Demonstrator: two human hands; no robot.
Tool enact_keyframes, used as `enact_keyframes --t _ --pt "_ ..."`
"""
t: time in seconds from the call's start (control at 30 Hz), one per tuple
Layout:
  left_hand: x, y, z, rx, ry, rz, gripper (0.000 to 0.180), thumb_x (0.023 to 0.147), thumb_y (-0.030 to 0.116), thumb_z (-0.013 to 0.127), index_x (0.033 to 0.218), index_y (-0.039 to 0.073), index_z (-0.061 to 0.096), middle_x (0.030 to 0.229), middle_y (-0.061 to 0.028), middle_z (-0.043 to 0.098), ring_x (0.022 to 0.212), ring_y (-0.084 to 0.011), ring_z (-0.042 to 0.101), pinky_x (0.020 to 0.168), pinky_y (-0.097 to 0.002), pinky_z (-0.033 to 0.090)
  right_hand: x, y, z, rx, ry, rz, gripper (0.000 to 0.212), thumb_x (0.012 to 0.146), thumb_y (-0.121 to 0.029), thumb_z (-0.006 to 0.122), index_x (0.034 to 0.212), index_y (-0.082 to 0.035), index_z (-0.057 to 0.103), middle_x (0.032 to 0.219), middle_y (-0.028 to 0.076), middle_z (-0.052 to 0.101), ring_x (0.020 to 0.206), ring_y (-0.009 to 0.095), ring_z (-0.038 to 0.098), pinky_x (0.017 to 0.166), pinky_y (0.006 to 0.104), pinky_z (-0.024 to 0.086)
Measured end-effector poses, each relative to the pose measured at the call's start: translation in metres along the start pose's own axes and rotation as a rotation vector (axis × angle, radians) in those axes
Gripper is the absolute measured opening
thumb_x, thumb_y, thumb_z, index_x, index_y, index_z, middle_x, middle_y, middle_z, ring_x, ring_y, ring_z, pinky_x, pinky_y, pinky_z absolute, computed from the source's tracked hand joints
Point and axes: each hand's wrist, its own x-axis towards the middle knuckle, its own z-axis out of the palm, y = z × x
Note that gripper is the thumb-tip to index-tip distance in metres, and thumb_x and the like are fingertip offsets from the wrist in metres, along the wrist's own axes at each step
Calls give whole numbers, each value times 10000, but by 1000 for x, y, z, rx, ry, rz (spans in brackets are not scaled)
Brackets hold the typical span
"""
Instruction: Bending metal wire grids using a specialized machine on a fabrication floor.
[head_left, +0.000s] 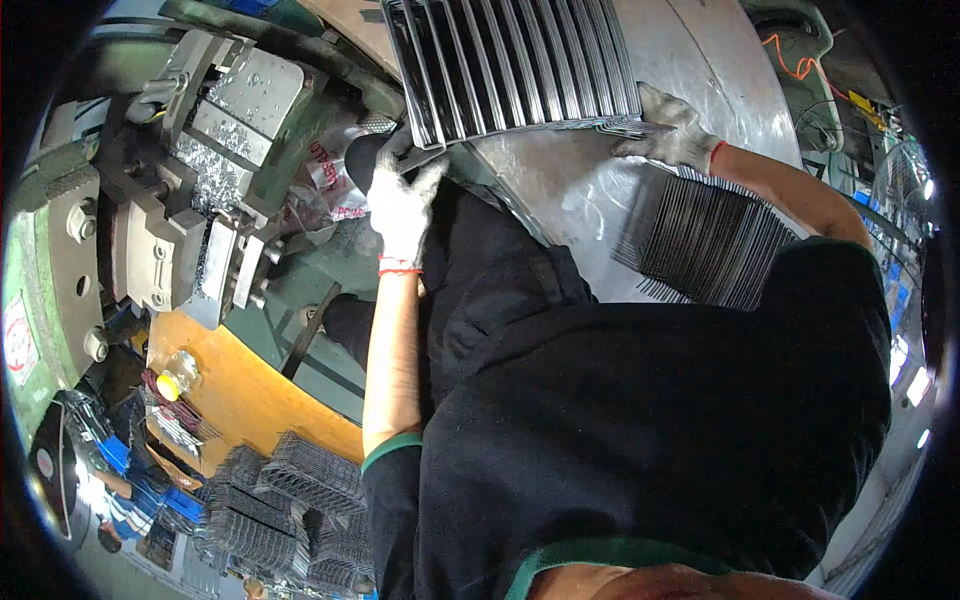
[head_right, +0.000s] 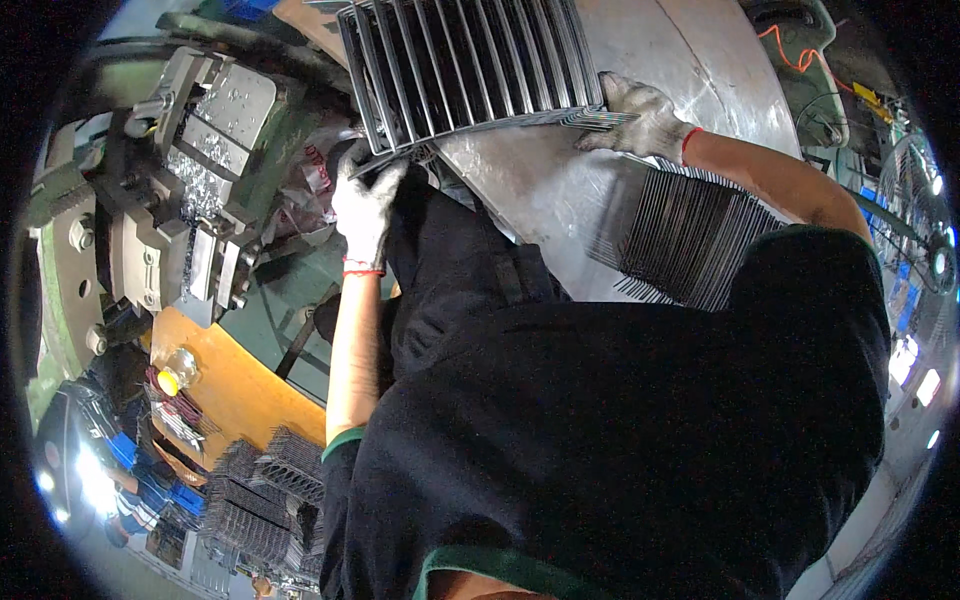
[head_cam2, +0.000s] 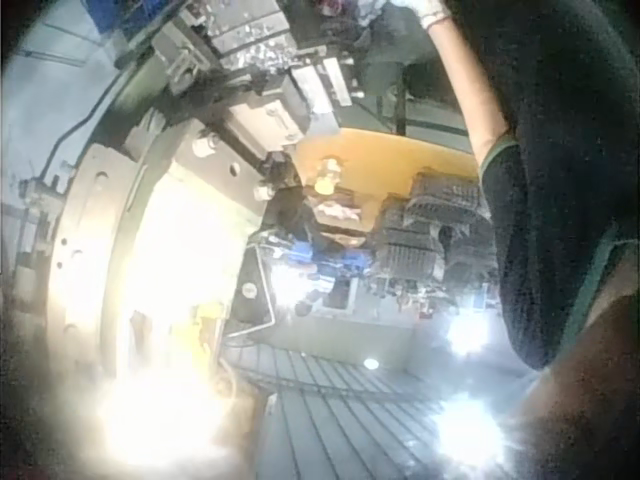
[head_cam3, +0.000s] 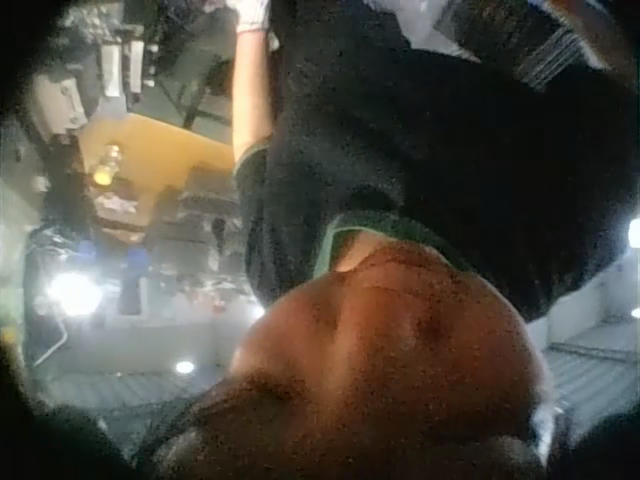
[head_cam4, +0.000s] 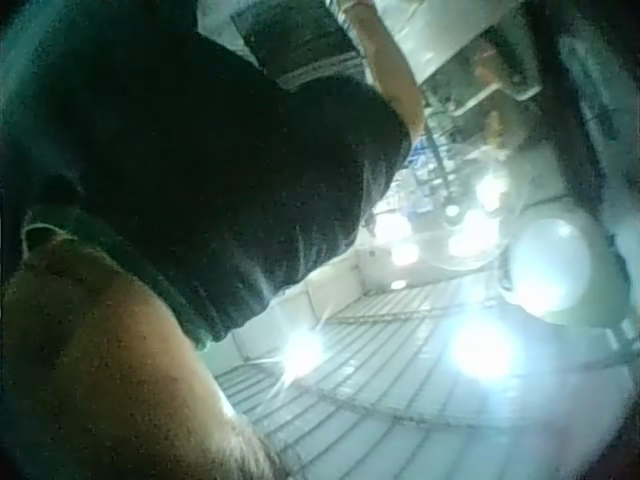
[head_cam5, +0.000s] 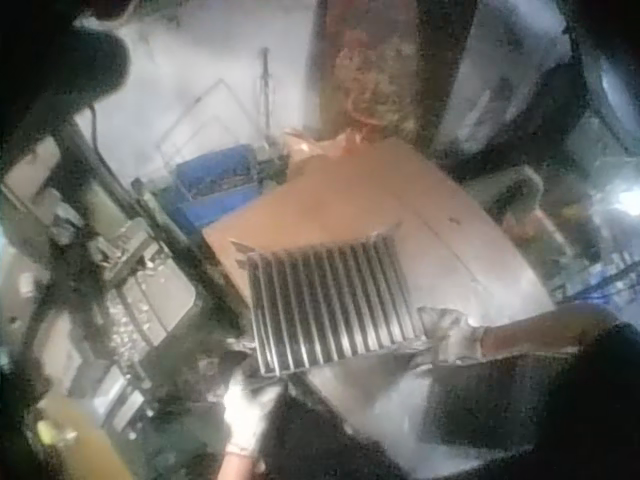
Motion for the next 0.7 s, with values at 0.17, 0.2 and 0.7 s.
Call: enact_keyframes --t 0.17,0.2,0.7 --pt "-3 21 -7 206 4 -14 395 757 247 758 1086 59 645 960 -132 694 863 -209 672 772 -306 506 2 -15 -26 134 -235 184 574 796 -574 609 1169 -143 548 1023 80 638 955 270 618 847 356 507" --pt "-5 23 -7 279 10 -14 371 758 248 757 1064 64 657 953 -128 697 859 -207 673 770 -304 506 2 -16 -29 206 -282 223 506 819 -545 600 1163 -173 586 1017 56 663 941 244 633 840 334 518" --pt "5 6 -9 359 13 221 302 788 244 705 1032 66 681 985 -126 684 912 -264 663 817 -331 511 17 26 -13 362 -305 213 368 765 -406 727 977 -111 666 868 104 671 813 264 637 775 355 514"
